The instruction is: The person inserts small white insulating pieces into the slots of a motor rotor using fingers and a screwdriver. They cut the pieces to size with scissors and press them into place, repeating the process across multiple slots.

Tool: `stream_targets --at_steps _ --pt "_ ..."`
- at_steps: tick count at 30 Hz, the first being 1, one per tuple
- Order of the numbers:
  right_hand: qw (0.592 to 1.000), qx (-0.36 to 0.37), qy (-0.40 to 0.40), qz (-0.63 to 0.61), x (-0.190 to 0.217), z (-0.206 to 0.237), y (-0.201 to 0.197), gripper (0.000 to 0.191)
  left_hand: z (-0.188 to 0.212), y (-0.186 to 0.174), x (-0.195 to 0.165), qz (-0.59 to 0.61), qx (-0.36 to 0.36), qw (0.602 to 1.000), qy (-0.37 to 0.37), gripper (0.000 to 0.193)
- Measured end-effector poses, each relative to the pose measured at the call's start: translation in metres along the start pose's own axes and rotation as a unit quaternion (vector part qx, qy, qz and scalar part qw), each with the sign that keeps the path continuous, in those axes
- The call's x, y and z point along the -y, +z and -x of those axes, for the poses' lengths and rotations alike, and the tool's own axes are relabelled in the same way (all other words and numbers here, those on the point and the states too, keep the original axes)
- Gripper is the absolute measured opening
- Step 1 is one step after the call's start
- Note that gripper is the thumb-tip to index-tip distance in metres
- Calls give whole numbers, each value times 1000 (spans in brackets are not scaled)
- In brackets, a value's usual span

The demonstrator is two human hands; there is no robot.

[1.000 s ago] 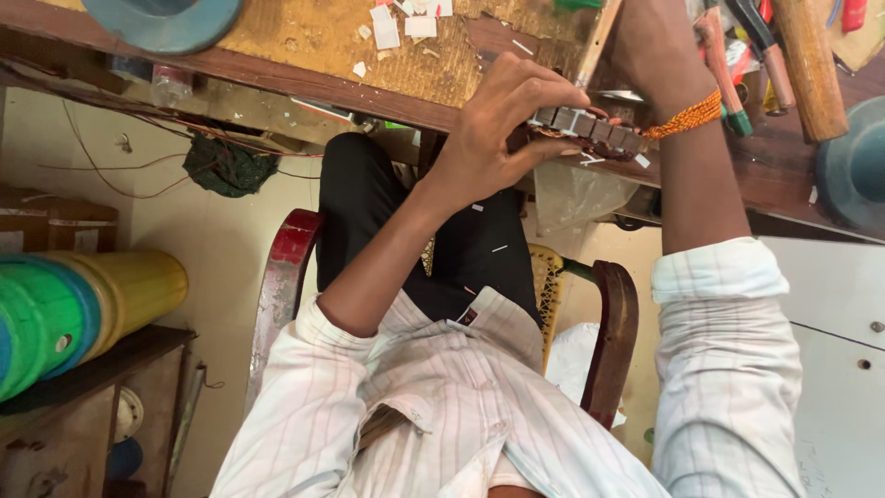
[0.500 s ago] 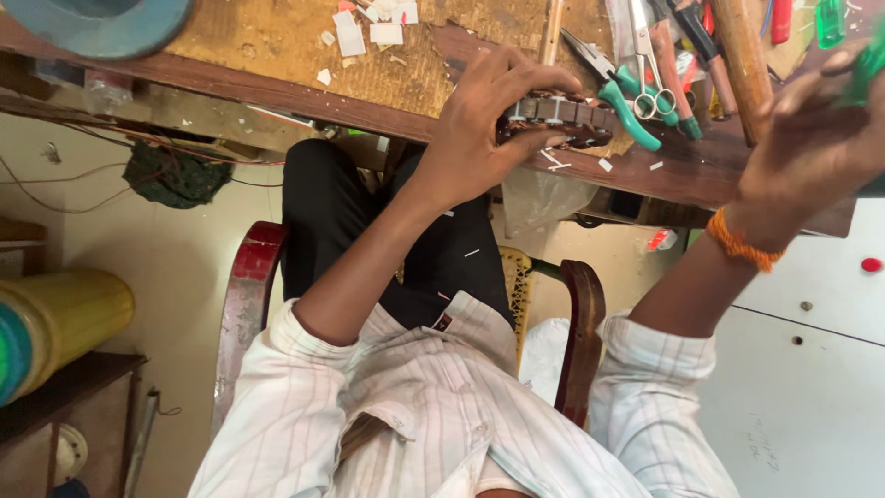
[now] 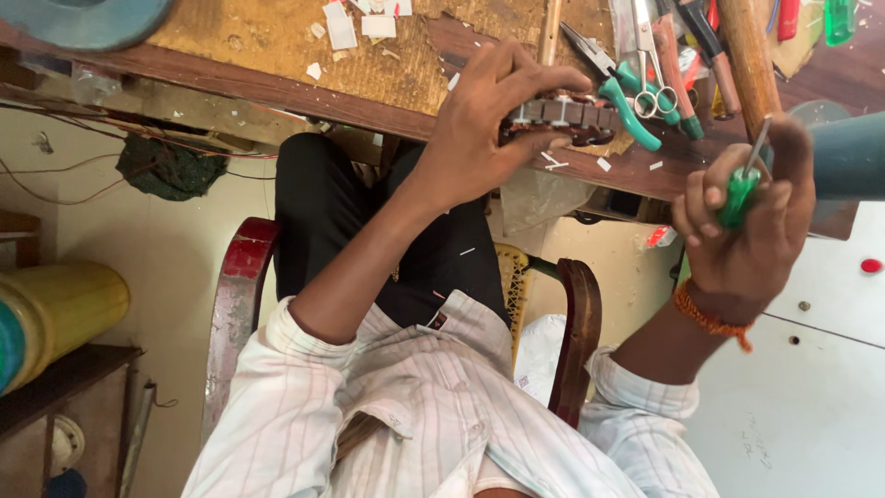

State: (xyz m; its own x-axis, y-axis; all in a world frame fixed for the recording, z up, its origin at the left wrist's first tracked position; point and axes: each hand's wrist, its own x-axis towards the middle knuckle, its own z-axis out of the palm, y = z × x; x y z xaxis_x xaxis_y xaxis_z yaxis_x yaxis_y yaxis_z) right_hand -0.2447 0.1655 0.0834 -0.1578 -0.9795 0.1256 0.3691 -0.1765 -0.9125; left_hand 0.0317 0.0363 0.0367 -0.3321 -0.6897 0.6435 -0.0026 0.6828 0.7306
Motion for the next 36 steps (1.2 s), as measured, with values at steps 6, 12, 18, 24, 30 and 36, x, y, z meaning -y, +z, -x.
stream_targets --at_steps 6,12,18,24,30,36 --pt "852 -4 -66 519 6 14 43 11 -5 2 -6 -20 17 999 -36 54" --pt "778 47 -120 615 9 0 84 20 -1 4 -6 -16 -2 999 -36 52" --pt "731 71 -162 659 19 -5 103 28 -2 8 -4 -15 -9 1000 -25 51" --pt "685 109 -154 703 46 -9 127 31 -1 7 -13 -8 -1 999 -34 50" --pt "731 81 -121 667 37 -9 120 26 -6 12 -13 -17 -24 999 -31 43" --pt "779 51 -155 606 3 -6 86 22 -10 10 -6 -31 -23 999 11 37"
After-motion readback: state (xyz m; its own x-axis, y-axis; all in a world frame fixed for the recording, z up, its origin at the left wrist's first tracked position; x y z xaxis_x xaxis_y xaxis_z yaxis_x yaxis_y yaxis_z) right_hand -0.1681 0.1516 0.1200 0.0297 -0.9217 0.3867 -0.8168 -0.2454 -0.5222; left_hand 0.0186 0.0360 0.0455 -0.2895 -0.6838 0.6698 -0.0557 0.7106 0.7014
